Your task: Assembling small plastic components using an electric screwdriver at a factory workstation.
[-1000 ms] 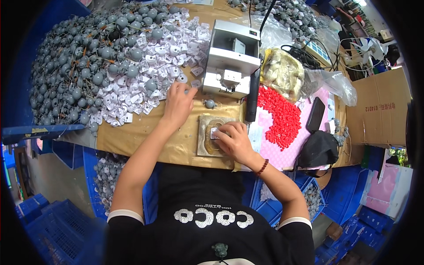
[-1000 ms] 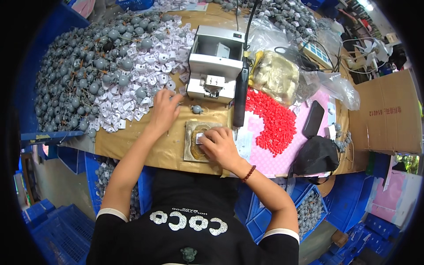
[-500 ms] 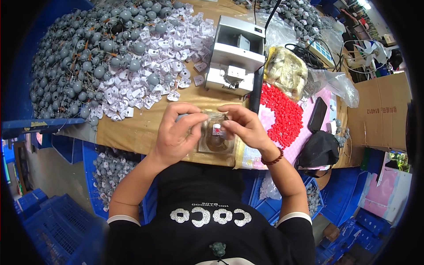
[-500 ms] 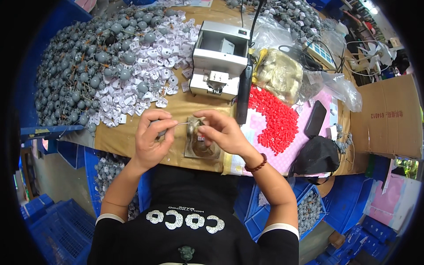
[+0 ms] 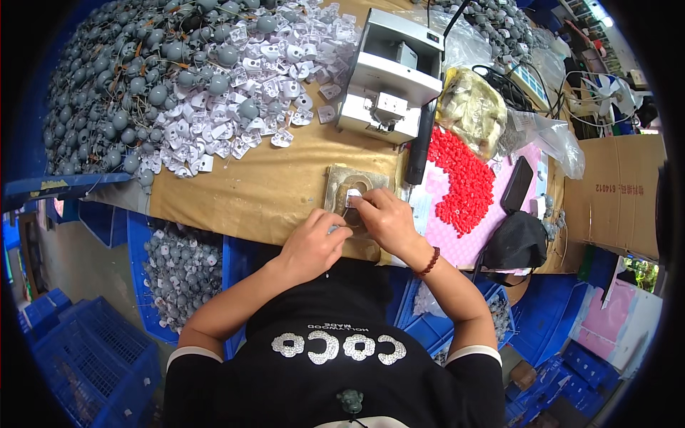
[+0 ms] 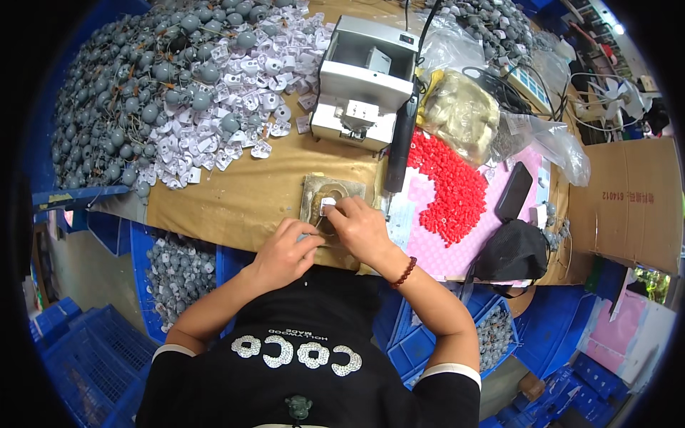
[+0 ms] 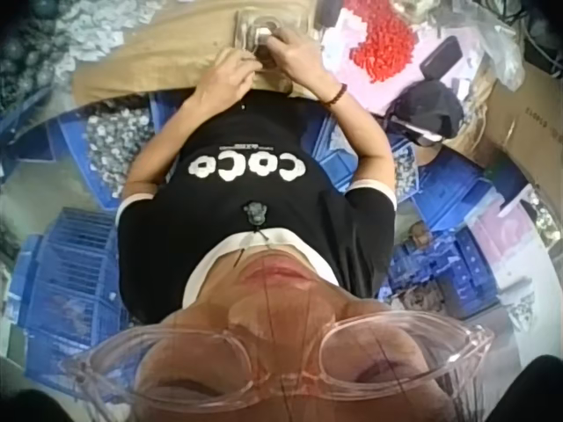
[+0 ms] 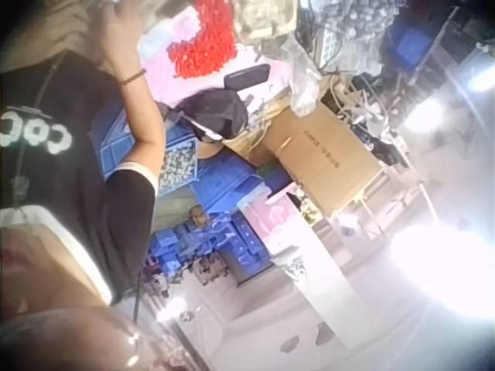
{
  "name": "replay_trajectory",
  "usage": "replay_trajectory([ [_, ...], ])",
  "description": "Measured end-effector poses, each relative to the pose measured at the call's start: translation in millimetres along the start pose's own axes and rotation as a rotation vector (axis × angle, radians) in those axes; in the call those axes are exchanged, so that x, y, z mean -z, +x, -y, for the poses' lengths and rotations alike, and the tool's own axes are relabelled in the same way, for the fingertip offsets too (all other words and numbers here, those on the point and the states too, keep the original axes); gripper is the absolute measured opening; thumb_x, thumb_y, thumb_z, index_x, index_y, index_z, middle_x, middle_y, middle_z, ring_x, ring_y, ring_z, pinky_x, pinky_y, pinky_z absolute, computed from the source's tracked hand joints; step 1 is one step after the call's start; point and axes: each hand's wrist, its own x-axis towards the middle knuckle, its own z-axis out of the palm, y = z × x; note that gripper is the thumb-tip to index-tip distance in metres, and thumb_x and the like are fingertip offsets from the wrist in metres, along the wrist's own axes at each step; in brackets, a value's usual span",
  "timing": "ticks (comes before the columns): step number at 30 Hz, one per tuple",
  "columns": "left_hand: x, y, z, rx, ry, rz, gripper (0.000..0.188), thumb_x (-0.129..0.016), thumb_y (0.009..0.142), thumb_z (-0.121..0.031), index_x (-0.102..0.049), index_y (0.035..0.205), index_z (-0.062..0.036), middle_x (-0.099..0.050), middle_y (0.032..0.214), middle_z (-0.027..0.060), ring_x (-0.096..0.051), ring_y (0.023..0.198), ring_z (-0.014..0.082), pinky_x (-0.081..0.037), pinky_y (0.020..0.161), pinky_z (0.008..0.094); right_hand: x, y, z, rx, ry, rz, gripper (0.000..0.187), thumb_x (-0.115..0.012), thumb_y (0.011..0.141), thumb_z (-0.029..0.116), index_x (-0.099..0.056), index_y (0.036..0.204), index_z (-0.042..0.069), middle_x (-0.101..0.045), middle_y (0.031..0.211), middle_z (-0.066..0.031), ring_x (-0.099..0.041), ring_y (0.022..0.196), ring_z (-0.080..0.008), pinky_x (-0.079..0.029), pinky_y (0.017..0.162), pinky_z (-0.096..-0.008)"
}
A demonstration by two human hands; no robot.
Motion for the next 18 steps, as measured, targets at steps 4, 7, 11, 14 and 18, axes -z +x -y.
replay_trajectory([
  [4,-10,0,-2,-0.021,0.017,0.034,0.030,-0.071,0.073,0.002,-0.069,0.103,-0.0044,-0.060,0.108,0.0118,-0.057,0.103,0.0335,-0.052,0.088,0.0411,2,3,5,0.015,-0.091,0.091,0.033,-0.068,0.073,0.007,-0.068,0.106,0.005,-0.059,0.091,-0.0080,-0.060,0.082,-0.0262,-0.053,0.064,-0.0360],
  [7,-8,-1,0,0.008,0.039,0.075,0.033,-0.069,0.073,0.002,-0.068,0.106,-0.0044,-0.059,0.113,0.0128,-0.056,0.106,0.0342,-0.051,0.090,0.0418,6,5,10,0.085,-0.158,0.152,0.025,-0.064,0.076,0.008,-0.066,0.100,-0.001,-0.055,0.091,-0.0102,-0.058,0.086,-0.0262,-0.053,0.066,-0.0360],
  [11,3,0,2,0.093,0.161,0.043,0.043,-0.067,0.075,0.001,-0.065,0.118,-0.0055,-0.052,0.131,0.0173,-0.049,0.121,0.0384,-0.045,0.101,0.0474,6,-6,13,0.174,-0.325,0.225,0.031,-0.062,0.079,0.012,-0.066,0.103,-0.006,-0.055,0.095,-0.0098,-0.057,0.088,-0.0242,-0.050,0.073,-0.0332],
  [14,-4,11,-2,0.121,0.317,-0.001,0.055,-0.069,0.078,-0.003,-0.059,0.132,-0.0074,-0.050,0.139,0.0172,-0.044,0.131,0.0378,-0.038,0.107,0.0521,8,-8,12,0.152,-0.265,0.214,0.033,-0.062,0.080,0.010,-0.067,0.109,-0.006,-0.056,0.098,-0.0101,-0.057,0.091,-0.0262,-0.049,0.077,-0.0335],
  [18,-22,15,4,0.091,0.439,0.040,0.057,-0.071,0.080,-0.008,-0.057,0.135,-0.0080,-0.053,0.137,0.0147,-0.045,0.131,0.0348,-0.035,0.105,0.0554,27,-3,-13,0.103,0.104,0.094,0.036,-0.064,0.078,-0.001,-0.069,0.113,-0.001,-0.062,0.104,-0.0121,-0.060,0.100,-0.0315,-0.050,0.085,-0.0371],
])
